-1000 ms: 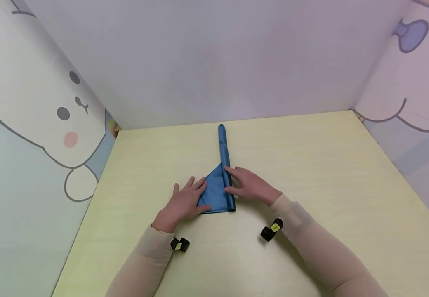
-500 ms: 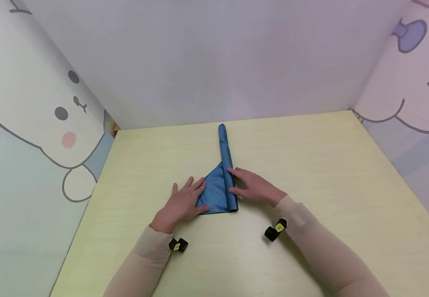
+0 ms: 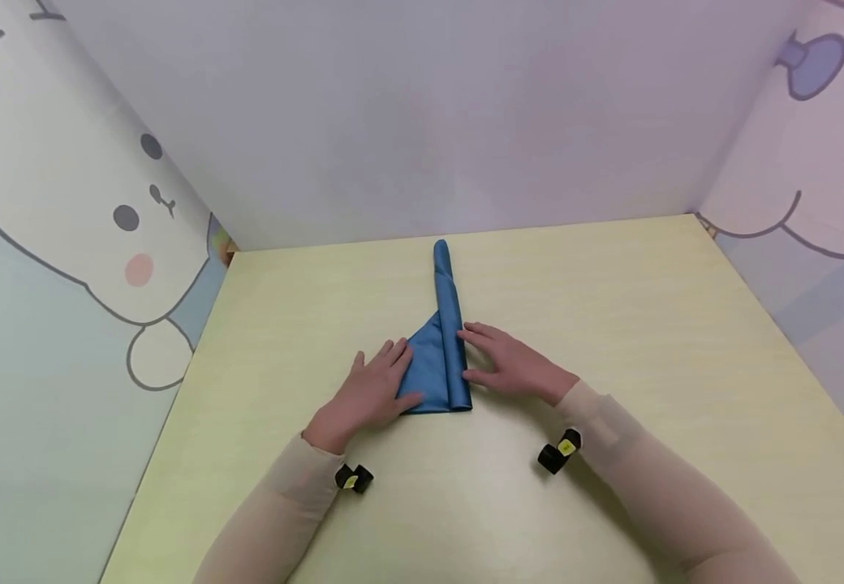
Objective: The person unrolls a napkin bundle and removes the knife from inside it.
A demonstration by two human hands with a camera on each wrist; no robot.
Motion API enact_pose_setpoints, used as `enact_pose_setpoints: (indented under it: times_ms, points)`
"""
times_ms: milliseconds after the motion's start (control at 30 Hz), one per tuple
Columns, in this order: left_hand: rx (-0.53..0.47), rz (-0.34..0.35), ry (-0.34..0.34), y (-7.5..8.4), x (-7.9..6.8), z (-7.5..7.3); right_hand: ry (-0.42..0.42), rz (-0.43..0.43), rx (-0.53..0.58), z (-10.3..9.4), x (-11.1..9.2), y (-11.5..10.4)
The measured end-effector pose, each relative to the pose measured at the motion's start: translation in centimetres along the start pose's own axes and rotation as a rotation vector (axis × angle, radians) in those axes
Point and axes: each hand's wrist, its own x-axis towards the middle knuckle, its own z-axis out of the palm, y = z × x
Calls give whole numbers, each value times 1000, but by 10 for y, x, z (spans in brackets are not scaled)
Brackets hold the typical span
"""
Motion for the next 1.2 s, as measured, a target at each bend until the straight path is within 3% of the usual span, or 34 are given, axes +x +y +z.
enact_pose_setpoints:
  times_ms: [167, 333, 600, 1200]
  points:
    - [16, 16, -19, 11, 5, 9, -15, -99, -29, -3, 2, 1]
    - [78, 23, -44, 12, 6, 17, -73, -118, -95, -2, 2, 4]
    - [48, 57, -50, 6, 2, 10, -74, -138, -121, 0, 3, 5]
    - [-22, 71, -57, -33, -11, 10, -75, -150, -150, 17, 28, -17]
